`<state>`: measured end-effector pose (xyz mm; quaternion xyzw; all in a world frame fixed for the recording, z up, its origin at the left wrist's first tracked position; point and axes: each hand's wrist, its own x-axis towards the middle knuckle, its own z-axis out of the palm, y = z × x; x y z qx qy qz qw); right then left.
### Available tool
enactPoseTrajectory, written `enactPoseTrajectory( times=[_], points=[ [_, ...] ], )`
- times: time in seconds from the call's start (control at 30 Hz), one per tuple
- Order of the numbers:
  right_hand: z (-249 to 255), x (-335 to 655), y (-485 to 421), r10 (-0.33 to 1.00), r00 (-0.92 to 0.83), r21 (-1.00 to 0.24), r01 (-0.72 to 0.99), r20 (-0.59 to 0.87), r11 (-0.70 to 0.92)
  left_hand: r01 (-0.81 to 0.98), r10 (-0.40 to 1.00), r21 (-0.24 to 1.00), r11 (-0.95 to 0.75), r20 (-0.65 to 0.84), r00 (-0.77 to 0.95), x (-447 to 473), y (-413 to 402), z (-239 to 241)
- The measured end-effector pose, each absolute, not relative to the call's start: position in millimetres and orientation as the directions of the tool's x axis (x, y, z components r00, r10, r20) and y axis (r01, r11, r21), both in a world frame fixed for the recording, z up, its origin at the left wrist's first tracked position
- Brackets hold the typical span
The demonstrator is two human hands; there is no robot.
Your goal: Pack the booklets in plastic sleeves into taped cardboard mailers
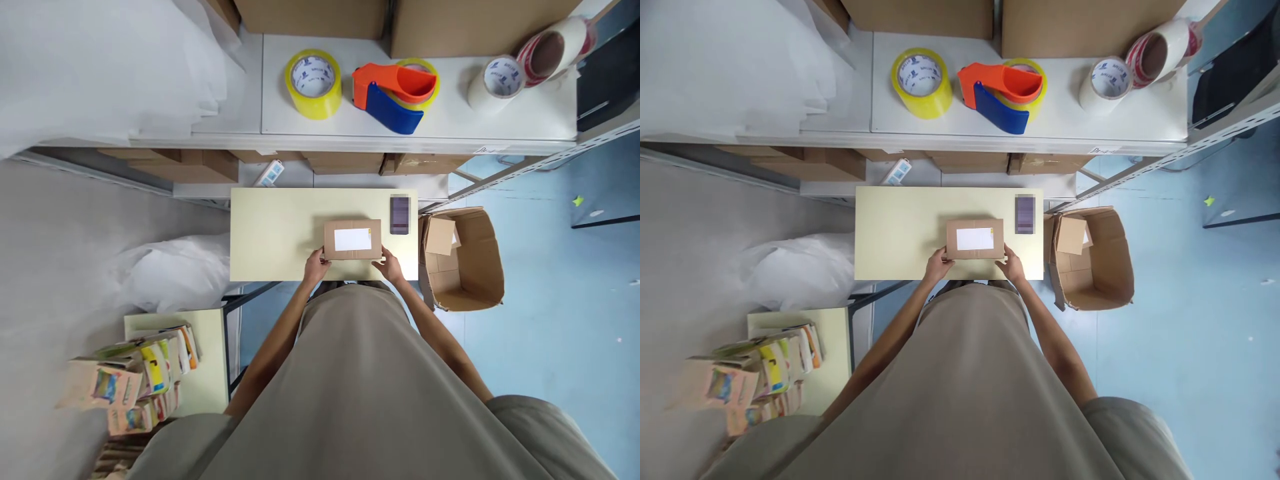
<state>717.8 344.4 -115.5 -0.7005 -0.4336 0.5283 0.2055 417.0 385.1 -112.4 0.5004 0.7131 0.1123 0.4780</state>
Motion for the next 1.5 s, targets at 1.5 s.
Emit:
enactPoseTrajectory(
  times=[1.5],
  points=[
    [-79,911,234,0.89,0.231,-0.859,0.254,-0.392,-0.444,0.776,0.897,0.6,0.194,-0.429,0.107,578,311,-46]
  ],
)
